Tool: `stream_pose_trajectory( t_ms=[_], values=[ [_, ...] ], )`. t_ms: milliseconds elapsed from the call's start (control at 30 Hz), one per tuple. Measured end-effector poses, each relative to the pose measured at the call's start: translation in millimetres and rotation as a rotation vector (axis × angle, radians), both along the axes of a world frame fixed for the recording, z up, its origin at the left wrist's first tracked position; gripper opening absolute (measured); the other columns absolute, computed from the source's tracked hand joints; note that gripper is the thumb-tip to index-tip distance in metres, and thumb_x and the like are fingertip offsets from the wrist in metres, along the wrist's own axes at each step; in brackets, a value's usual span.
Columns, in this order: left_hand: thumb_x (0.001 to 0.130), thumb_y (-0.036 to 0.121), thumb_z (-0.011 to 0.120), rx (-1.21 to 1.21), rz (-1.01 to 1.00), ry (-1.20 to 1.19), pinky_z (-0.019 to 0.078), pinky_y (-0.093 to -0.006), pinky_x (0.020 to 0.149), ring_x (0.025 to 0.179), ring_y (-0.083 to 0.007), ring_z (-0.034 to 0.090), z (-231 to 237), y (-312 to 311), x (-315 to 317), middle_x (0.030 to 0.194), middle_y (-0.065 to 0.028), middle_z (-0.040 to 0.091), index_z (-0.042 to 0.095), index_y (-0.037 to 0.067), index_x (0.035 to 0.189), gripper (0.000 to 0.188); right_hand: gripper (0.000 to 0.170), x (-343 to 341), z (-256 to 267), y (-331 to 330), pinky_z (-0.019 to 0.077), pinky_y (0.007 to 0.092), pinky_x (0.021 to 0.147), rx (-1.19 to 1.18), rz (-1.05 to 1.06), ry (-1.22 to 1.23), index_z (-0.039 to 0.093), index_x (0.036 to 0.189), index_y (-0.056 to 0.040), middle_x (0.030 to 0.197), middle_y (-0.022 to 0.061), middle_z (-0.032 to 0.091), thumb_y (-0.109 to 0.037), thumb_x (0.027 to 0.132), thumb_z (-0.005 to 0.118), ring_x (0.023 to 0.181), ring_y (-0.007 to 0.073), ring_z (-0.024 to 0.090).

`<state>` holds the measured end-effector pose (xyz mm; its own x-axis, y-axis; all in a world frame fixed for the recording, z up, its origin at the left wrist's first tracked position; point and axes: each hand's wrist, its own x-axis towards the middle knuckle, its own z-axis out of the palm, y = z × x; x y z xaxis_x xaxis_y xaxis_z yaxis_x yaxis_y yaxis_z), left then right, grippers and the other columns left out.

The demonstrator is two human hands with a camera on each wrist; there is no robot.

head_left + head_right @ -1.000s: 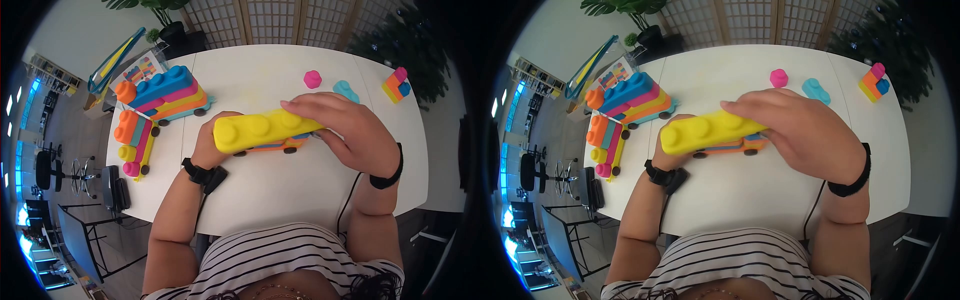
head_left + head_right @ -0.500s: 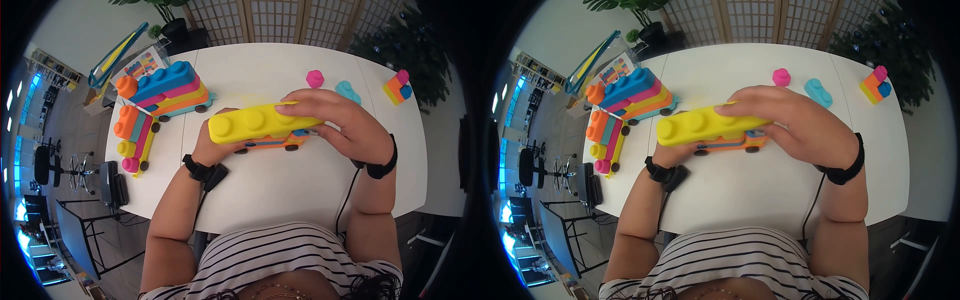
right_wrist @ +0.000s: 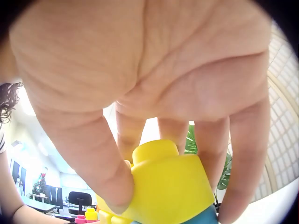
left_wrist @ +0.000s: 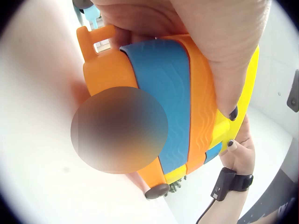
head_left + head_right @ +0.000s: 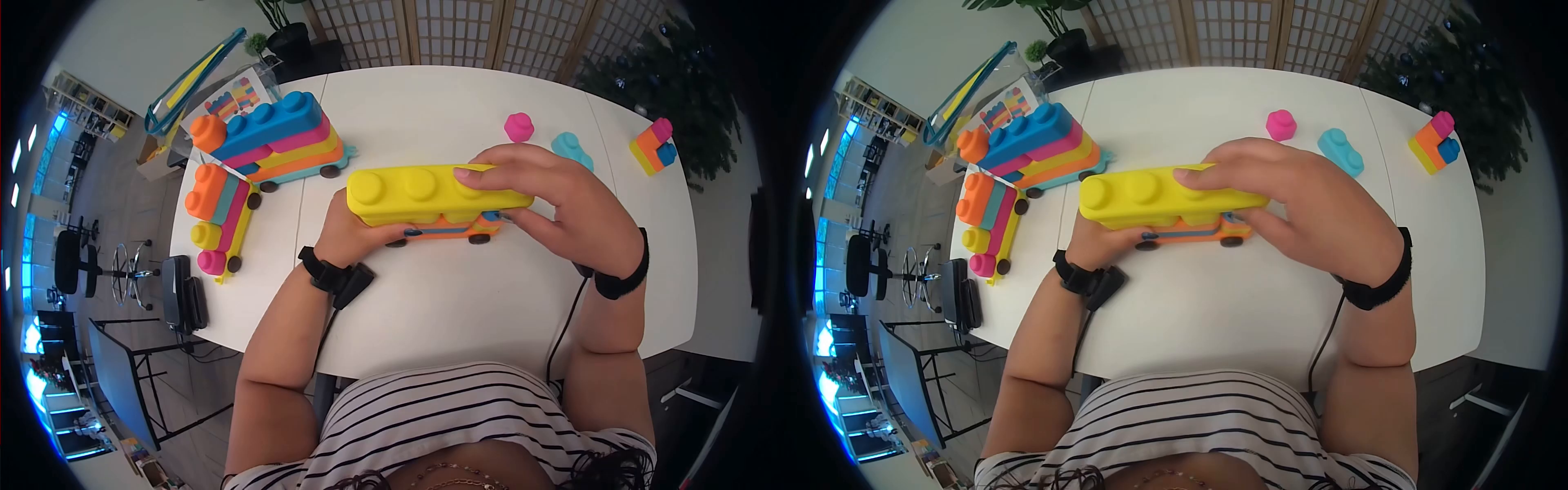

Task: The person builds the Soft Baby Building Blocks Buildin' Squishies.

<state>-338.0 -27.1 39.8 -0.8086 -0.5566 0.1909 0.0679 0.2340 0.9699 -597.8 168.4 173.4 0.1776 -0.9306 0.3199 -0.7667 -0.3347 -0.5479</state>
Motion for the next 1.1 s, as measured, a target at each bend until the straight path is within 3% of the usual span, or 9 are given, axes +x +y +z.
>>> stream_pose_trajectory(
  t_ms=[367, 433, 467, 533, 633, 700, 867, 1000, 1100],
  values=[
    [0.084, 0.021, 0.1, 0.042, -0.015, 0.011, 0.0648, -0.0376, 0.101, 0.118, -0.0228, 0.079, -18, -11, 1, 0.131, -0.0119, 0.08, 0.067, -0.001, 0.142, 0.07, 0.07, 1, 0, -6, 0.0559, 0.0406, 0.11, 0.085, -0.022, -0.047, 0.075, 0.148, -0.015, 0.137, 0.0145, 0.074, 0.013, 0.083, 0.071, 0.128, 0.0324, 0.069],
    [0.085, 0.021, 0.1, 0.04, -0.025, 0.024, 0.0646, -0.0377, 0.101, 0.119, -0.0229, 0.078, -13, -9, 1, 0.132, -0.0121, 0.08, 0.067, -0.002, 0.142, 0.07, 0.065, -26, -12, -19, 0.0546, 0.0392, 0.111, 0.127, 0.178, -0.202, 0.072, 0.151, -0.0128, 0.142, 0.0132, 0.073, 0.006, 0.088, 0.071, 0.131, 0.0296, 0.068],
    [0.085, 0.021, 0.1, 0.038, -0.025, 0.023, 0.0646, -0.0377, 0.101, 0.119, -0.0229, 0.078, -13, -8, 2, 0.132, -0.0121, 0.08, 0.067, -0.002, 0.142, 0.07, 0.053, -58, -34, -35, 0.053, 0.0386, 0.113, 0.1, 0.262, -0.379, 0.069, 0.154, -0.0089, 0.149, 0.0105, 0.072, -0.005, 0.101, 0.068, 0.132, 0.0254, 0.067],
    [0.085, 0.022, 0.1, 0.012, -0.003, -0.008, 0.0644, -0.0374, 0.101, 0.118, -0.0227, 0.078, -15, -2, 1, 0.132, -0.0122, 0.08, 0.067, -0.002, 0.143, 0.071, 0.043, -96, -58, -51, 0.0507, 0.0358, 0.11, 0.023, -0.061, -0.494, 0.069, 0.153, -0.0093, 0.14, 0.0086, 0.073, -0.022, 0.112, 0.065, 0.119, 0.0251, 0.065],
    [0.085, 0.021, 0.1, 0.068, -0.001, 0.013, 0.0643, -0.037, 0.101, 0.117, -0.0222, 0.078, -11, 1, -1, 0.132, -0.0118, 0.08, 0.068, -0.002, 0.141, 0.069, 0.052, -126, -71, -32, 0.0542, 0.0422, 0.113, 0.114, -0.871, 0.62, 0.069, 0.147, -0.0079, 0.134, 0.0183, 0.073, -0.023, 0.098, 0.082, 0.128, 0.0351, 0.069],
    [0.085, 0.02, 0.1, 0.03, 0.001, 0.006, 0.0643, -0.0368, 0.1, 0.117, -0.022, 0.078, -9, 0, -1, 0.131, -0.0115, 0.08, 0.068, -0.002, 0.14, 0.067, 0.062, -144, -72, -30, 0.0572, 0.0461, 0.111, 0.537, -1.046, 0.51, 0.066, 0.144, -0.0076, 0.137, 0.0215, 0.073, -0.023, 0.089, 0.089, 0.131, 0.0379, 0.07],
    [0.085, 0.018, 0.098, -0.012, -0.008, -0.002, 0.0643, -0.0365, 0.1, 0.116, -0.0216, 0.079, -3, 3, -2, 0.129, -0.0108, 0.081, 0.07, -0.001, 0.138, 0.063, 0.055, -155, -55, -12, 0.0589, 0.0441, 0.104, 0.338, -0.904, 0.289, 0.062, 0.141, -0.0073, 0.133, 0.0201, 0.076, -0.013, 0.092, 0.085, 0.122, 0.0363, 0.074],
    [0.086, 0.019, 0.098, 0.009, 0.014, -0.014, 0.0648, -0.0366, 0.098, 0.115, -0.0217, 0.079, -5, 3, -3, 0.128, -0.0113, 0.082, 0.071, -0.001, 0.137, 0.061, 0.053, -77, 0, -8, 0.0563, 0.0399, 0.102, -0.367, -0.384, 0.044, 0.067, 0.148, -0.0085, 0.13, 0.0147, 0.075, -0.009, 0.096, 0.08, 0.112, 0.0289, 0.07],
    [0.086, 0.019, 0.097, 0.037, 0.009, -0.007, 0.0654, -0.0364, 0.097, 0.113, -0.0215, 0.08, -7, 3, -2, 0.128, -0.0114, 0.082, 0.07, -0.001, 0.138, 0.062, 0.063, -21, 16, -9, 0.0542, 0.0381, 0.106, -0.39, -0.106, -0.007, 0.068, 0.154, -0.0099, 0.135, 0.0132, 0.074, -0.008, 0.093, 0.082, 0.119, 0.0288, 0.069]
  ],
)
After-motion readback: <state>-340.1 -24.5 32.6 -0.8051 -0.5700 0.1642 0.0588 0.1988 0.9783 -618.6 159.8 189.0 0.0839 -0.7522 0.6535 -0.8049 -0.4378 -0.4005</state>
